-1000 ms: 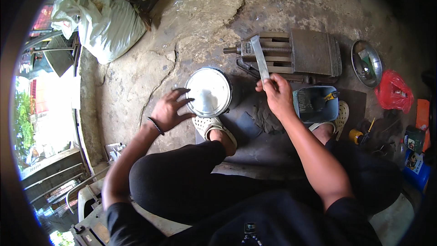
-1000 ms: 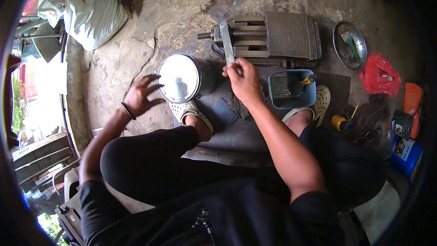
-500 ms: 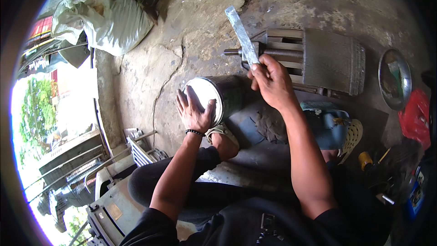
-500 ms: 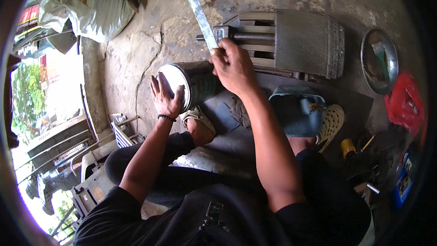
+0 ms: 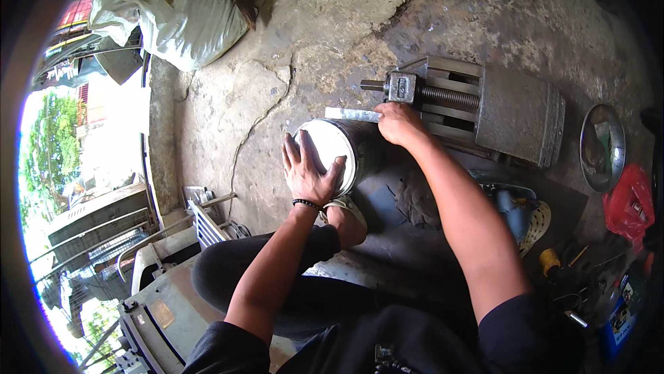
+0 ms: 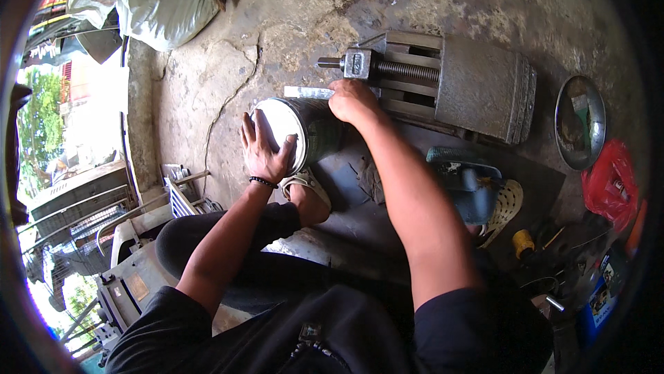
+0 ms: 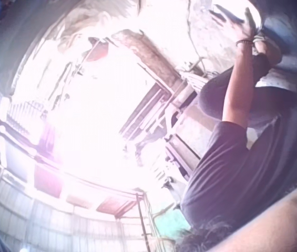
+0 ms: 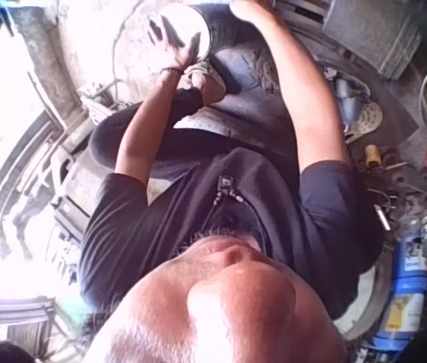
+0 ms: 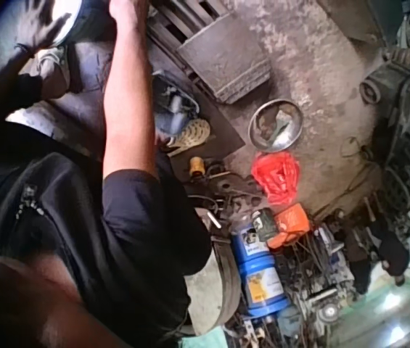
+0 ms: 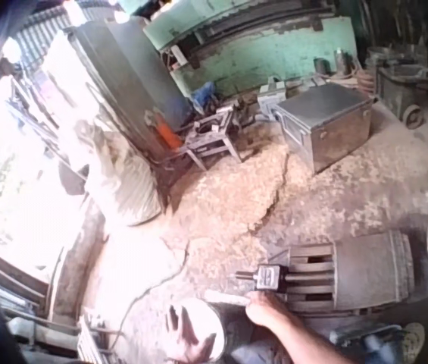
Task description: The person opens a paint can, stirs the contents with a metal rod, and then closes the can. The person also handles a plastic bag and a bottle during the process.
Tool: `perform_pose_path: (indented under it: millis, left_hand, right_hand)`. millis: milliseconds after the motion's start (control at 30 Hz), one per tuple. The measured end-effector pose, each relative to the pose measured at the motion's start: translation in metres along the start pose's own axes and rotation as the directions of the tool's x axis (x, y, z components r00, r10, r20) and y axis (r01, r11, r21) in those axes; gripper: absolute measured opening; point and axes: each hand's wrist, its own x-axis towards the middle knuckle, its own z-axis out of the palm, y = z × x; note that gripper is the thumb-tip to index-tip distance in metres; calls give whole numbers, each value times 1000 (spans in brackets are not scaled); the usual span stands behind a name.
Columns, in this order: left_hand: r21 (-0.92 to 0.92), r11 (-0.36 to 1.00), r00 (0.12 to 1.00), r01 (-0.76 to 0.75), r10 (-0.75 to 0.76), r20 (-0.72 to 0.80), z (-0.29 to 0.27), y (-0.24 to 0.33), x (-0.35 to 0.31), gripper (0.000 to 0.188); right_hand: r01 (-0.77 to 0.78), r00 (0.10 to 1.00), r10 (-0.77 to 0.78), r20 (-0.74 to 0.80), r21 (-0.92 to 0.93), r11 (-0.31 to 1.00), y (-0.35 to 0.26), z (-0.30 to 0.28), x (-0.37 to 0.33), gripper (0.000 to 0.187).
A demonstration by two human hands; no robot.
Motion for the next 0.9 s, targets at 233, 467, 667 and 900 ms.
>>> perform_pose_path:
  millis: [233, 467, 667, 900]
  left_hand:
    - [-27, 1000, 999, -4, 3, -44, 1, -1, -1, 105]
    - [-77, 997, 998, 11, -16, -65, -1, -1, -1, 107]
    - [-151, 988, 997, 40, -50, -62, 1, -6, -3, 100]
    - [-93, 995, 1000, 26, -25, 8, -15, 6, -15, 98]
  right_hand:
    - [106, 992, -104, 72, -35, 994, -24, -20, -10, 34]
    - [130, 991, -126, -49, 94, 987, -40, -20, -42, 30]
    - [-3, 980, 50, -194, 232, 973, -16, 2, -52, 29]
    - [49, 955, 22, -297, 228, 972, -18, 34, -73, 34]
